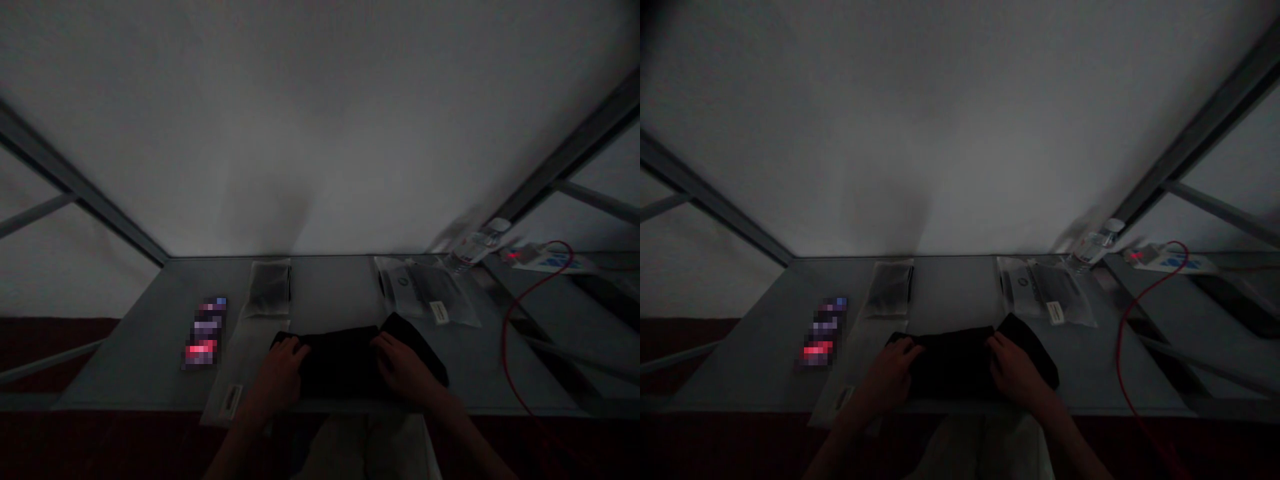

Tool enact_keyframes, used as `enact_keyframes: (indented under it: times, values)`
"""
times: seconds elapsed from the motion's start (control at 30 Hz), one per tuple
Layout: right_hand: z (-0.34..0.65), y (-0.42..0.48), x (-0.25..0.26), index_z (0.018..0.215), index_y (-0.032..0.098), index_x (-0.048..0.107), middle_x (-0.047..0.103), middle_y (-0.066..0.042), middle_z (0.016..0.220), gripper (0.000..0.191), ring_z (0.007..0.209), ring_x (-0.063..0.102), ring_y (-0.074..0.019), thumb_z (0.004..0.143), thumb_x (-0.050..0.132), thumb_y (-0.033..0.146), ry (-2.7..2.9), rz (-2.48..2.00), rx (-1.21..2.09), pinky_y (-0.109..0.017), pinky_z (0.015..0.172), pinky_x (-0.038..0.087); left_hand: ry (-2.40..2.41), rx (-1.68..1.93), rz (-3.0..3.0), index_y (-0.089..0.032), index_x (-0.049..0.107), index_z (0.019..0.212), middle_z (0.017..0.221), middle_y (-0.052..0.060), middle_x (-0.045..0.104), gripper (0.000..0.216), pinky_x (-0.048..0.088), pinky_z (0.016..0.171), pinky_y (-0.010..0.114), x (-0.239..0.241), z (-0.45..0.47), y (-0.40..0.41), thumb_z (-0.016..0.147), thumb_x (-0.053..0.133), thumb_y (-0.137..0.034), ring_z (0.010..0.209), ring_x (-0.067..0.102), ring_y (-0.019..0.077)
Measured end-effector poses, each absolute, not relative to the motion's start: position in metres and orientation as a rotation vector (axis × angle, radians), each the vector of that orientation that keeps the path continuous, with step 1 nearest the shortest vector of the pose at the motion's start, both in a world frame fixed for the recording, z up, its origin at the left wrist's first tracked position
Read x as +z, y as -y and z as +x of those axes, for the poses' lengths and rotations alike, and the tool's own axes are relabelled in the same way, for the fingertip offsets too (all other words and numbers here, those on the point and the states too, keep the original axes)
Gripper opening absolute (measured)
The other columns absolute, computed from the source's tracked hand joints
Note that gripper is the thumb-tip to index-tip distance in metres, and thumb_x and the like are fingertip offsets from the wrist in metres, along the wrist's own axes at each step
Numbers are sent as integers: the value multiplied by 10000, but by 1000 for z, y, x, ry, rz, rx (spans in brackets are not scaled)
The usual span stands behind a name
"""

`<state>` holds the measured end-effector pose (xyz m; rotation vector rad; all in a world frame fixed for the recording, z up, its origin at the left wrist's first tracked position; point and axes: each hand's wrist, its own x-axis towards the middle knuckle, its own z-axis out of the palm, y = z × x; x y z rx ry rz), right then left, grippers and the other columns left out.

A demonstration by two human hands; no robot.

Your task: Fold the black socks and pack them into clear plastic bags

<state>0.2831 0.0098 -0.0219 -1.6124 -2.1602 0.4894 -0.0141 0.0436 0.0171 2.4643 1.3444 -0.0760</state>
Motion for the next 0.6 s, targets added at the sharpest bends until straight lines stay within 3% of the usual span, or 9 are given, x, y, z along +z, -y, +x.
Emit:
enact_keyframes:
  times: [0.13, 0.27, 0.43, 0.6]
  values:
    - [313, -14, -12, 1132, 201, 594, 605, -110, 1108, 302, 1034, 599, -248, 846, 503, 231, 1863, -1718, 256, -410, 926, 479, -1344, 105, 2420, -208, 531, 1290, 1211, 99, 572, 525, 455, 959, 445, 28, -7, -31, 780, 504, -85, 1105, 544, 251]
    - [334, -24, -32, 1235, 159, 547, 576, -162, 1165, 530, 1106, 548, -342, 712, 606, 224, 1754, -1961, 75, -522, 952, 444, -1369, 370, 2340, -202, 558, 1223, 1151, 81, 591, 361, 475, 939, 423, 25, 27, -21, 881, 461, -140, 1050, 559, 224]
    - [335, -24, -51, 1248, 146, 504, 611, -138, 1123, 560, 1069, 577, -291, 688, 524, 143, 1778, -1982, 233, -451, 932, 460, -1327, 570, 2314, -205, 561, 1207, 1256, 95, 529, 417, 447, 988, 445, -2, 85, -21, 797, 580, -125, 1143, 507, 256]
    - [323, -12, -46, 951, 183, 544, 628, -89, 911, 363, 884, 605, -239, 636, 426, 46, 1851, -1974, 213, -360, 793, 476, -1418, 616, 2399, -185, 570, 1190, 1280, 124, 504, 474, 403, 1005, 469, -21, 116, -36, 736, 564, -46, 1178, 466, 287]
